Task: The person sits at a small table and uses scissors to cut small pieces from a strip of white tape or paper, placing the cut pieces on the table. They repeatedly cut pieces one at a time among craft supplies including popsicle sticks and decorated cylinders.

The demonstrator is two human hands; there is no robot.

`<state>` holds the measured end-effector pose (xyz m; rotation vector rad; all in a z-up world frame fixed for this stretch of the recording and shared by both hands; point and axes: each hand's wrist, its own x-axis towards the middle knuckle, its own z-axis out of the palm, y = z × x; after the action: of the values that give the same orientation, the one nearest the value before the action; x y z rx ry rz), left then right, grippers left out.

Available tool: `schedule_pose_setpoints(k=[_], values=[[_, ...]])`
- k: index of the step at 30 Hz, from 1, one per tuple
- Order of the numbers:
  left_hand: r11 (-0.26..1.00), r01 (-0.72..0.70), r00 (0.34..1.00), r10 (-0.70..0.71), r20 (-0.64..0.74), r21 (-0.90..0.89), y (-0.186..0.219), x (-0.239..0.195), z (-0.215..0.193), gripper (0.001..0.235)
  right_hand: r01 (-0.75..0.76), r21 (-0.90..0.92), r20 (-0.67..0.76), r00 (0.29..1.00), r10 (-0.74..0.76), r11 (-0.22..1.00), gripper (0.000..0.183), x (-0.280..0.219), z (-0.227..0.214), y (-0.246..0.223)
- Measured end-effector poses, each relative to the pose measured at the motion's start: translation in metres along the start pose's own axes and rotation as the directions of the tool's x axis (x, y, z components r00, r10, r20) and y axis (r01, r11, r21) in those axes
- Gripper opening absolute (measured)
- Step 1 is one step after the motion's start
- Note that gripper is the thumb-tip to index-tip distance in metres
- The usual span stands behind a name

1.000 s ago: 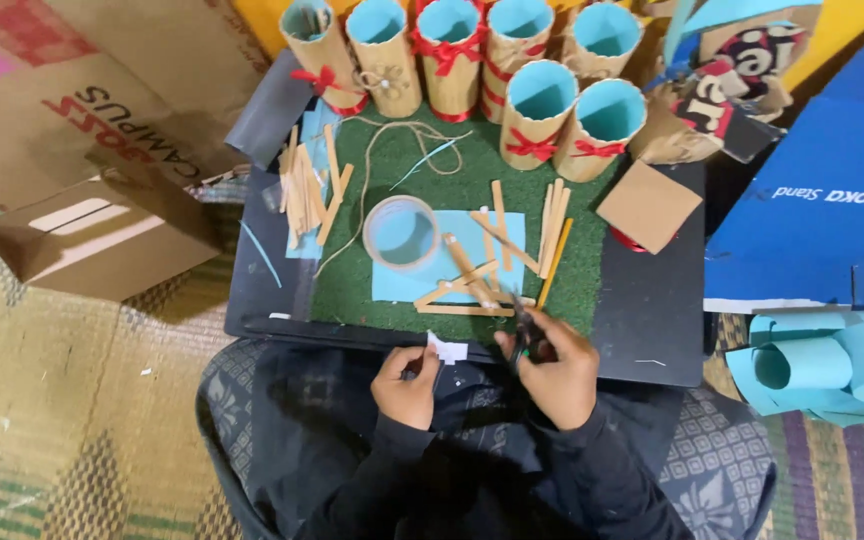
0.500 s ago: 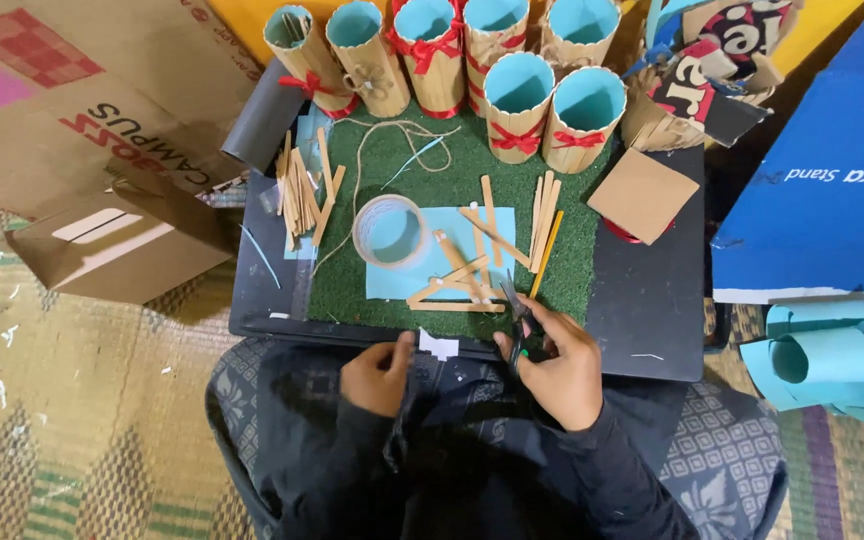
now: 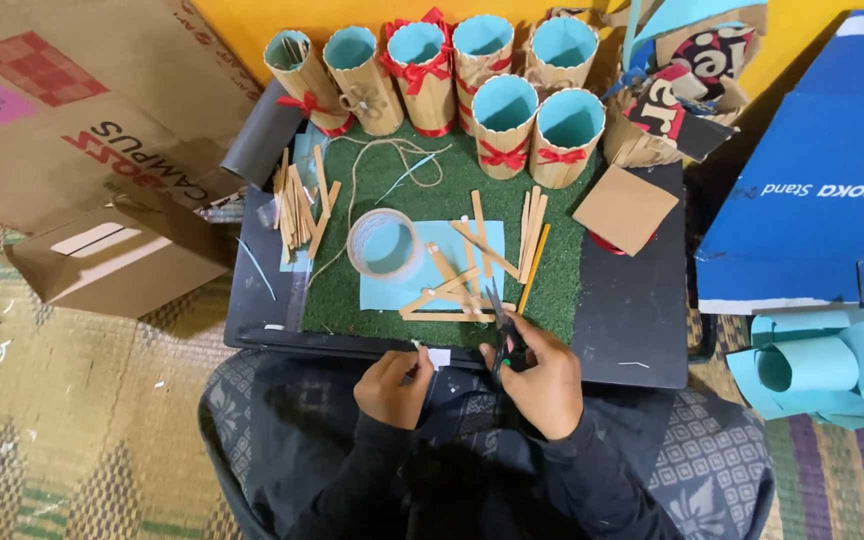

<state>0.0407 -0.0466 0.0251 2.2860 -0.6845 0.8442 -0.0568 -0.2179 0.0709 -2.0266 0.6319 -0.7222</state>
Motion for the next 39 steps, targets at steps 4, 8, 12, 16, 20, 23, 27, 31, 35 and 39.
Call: schedule_pose_setpoints(k=[4, 8, 12, 16, 20, 23, 27, 31, 35, 39], values=[[0.991, -0.135, 0.991, 0.135, 0.007, 0.021, 0.007, 0.012, -0.008, 0.018, 0.004, -0.003, 0.021, 1.0, -0.004, 1.0, 0.052, 0.001, 0.004, 0.006], [0.973, -0.221, 0.975, 0.217, -0.054, -0.071, -0.003, 0.004, -0.004, 0.014, -0.009, -0.017, 0.033, 0.999, 0.009, 1.0, 0.053, 0.002, 0.007, 0.012], [0.959, -0.205, 0.967, 0.229, 0.11, -0.196, 0.021, 0.022, -0.031, 0.019, 0.033, -0.144, 0.091, 0.996, -0.02, 0.989, 0.059, 0.003, 0.007, 0.003], [0.92, -0.101, 0.986, 0.144, 0.088, -0.379, 0.027, 0.026, -0.039, 0.022, 0.065, -0.147, 0.098, 0.994, -0.051, 0.987, 0.055, 0.004, 0.009, -0.001], [0.849, 0.087, 0.989, -0.009, 0.151, -0.521, 0.017, 0.03, -0.049, 0.016, 0.064, -0.346, 0.194, 0.981, 0.004, 0.936, 0.073, -0.003, 0.013, 0.007], [0.71, 0.331, 0.939, -0.179, 0.294, -0.622, 0.005, 0.029, -0.04, 0.014, 0.147, -0.457, 0.183, 0.981, -0.069, 0.877, 0.078, -0.008, 0.019, 0.004], [0.639, 0.502, 0.862, -0.318, 0.393, -0.583, 0.002, 0.03, -0.032, 0.016, 0.201, -0.476, 0.143, 0.978, -0.15, 0.856, 0.082, -0.013, 0.026, -0.01], [0.757, 0.346, 0.932, -0.209, 0.296, -0.555, 0.007, 0.054, -0.042, 0.009, 0.217, -0.464, 0.122, 0.976, -0.181, 0.859, 0.094, -0.016, 0.032, -0.002], [0.794, 0.234, 0.936, -0.027, 0.352, -0.561, 0.009, 0.066, -0.041, 0.006, 0.259, -0.407, 0.106, 0.966, -0.236, 0.876, 0.097, -0.017, 0.035, -0.004], [0.835, 0.226, 0.904, 0.012, 0.428, -0.501, 0.015, 0.065, -0.035, 0.009, 0.289, -0.423, 0.095, 0.957, -0.275, 0.859, 0.101, -0.02, 0.037, -0.001]])
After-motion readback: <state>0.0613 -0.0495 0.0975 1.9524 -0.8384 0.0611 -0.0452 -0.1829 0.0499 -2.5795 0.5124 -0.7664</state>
